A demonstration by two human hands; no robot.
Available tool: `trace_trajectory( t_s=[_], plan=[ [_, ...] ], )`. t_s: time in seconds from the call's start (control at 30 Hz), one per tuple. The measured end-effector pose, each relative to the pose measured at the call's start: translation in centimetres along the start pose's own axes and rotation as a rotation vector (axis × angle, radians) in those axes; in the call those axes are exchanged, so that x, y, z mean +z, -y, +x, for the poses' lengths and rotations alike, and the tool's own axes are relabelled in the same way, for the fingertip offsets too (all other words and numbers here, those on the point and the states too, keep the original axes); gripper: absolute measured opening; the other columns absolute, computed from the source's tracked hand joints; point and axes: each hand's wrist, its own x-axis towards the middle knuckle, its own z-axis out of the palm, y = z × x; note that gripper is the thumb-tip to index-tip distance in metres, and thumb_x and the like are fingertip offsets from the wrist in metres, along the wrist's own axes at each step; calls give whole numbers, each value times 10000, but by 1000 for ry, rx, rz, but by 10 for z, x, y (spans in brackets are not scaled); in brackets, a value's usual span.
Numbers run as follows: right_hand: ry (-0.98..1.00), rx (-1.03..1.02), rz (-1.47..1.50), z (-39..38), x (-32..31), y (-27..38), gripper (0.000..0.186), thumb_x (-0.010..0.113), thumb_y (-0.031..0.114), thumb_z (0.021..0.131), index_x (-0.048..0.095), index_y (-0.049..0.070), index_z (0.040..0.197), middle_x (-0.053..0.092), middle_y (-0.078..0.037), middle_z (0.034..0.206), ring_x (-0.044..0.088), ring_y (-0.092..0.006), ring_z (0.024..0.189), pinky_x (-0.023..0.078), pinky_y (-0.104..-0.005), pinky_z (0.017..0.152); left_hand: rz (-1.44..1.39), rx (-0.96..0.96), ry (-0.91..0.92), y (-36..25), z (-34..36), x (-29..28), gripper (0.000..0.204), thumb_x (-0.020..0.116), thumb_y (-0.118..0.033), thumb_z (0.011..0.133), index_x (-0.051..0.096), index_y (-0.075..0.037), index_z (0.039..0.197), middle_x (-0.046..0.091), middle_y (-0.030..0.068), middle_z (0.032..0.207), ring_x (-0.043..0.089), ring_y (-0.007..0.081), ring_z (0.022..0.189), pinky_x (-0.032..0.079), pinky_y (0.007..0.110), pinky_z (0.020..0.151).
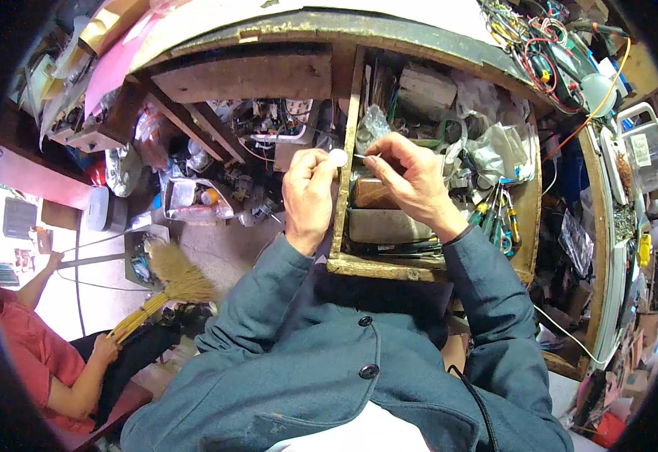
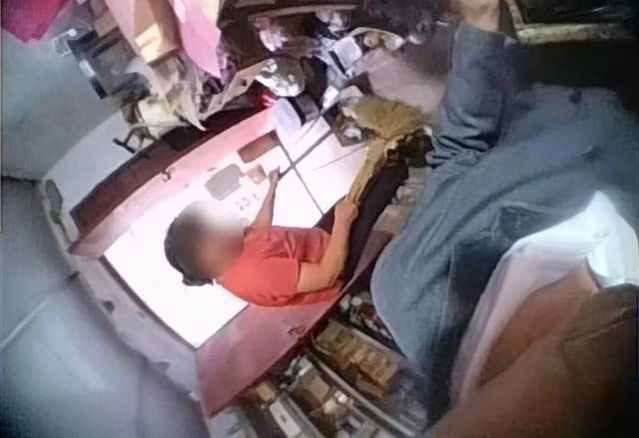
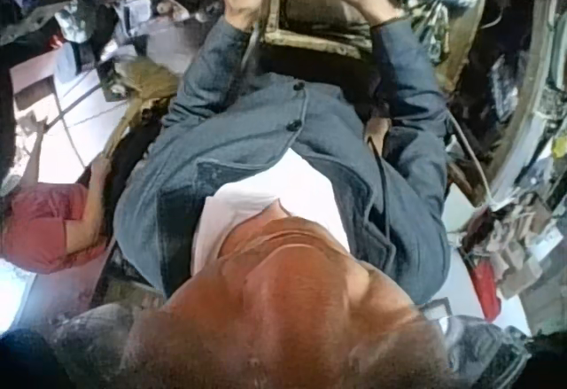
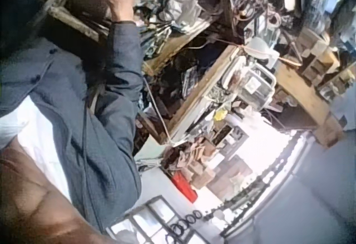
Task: The person holds a small cylindrical electronic component and repeatedly rubs its surface with a small tool or cloth. They rotate the component to access different sides while continuing the rubbing motion. A second person sweeps the floor in the background.
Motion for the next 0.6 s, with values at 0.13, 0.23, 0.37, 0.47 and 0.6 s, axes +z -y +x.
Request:
trace_trajectory(
  t_s=[0.13, 0.23, 0.37, 0.47, 0.6],
  plan=[
    [85, -9, -5, 2, 7, -11, 144, 689, 156, 928, 646, 19, 942, 632, -102, 725, 592, -191, 623, 471, -331, 595, 12, -113, -19, 17, -24, 1, 188, 632, -132, 940, 627, 33, 851, 569, 48, 878, 531, 113, 765, 432, 274, 678],
    [196, -70, -109, 8, 7, -14, 159, 686, 165, 932, 640, 13, 945, 604, -89, 730, 550, -152, 640, 450, -315, 596, 11, -134, -34, 17, -29, 2, 191, 641, -143, 943, 623, 31, 864, 569, 43, 857, 533, 116, 769, 432, 280, 683],
    [260, -76, -137, 10, 8, -16, 166, 683, 177, 939, 633, 20, 934, 582, -78, 683, 514, -133, 600, 429, -310, 566, -32, -96, -46, 25, -27, 4, 178, 642, -127, 948, 622, 30, 868, 572, 41, 849, 527, 109, 756, 428, 275, 667],
    [276, 24, -96, 7, 8, -11, 200, 668, 198, 948, 602, 12, 917, 598, -152, 724, 576, -276, 645, 450, -390, 611, -46, -79, -42, 28, -27, 5, 172, 655, -121, 945, 624, 30, 867, 573, 40, 843, 526, 106, 753, 425, 273, 665],
    [254, 28, -58, 4, 11, -12, 189, 664, 189, 955, 599, 13, 929, 594, -143, 718, 569, -258, 636, 450, -377, 608, -64, -71, -51, 29, -27, 4, 181, 661, -125, 944, 627, 33, 862, 577, 34, 842, 523, 97, 753, 424, 267, 666]
  ],
)
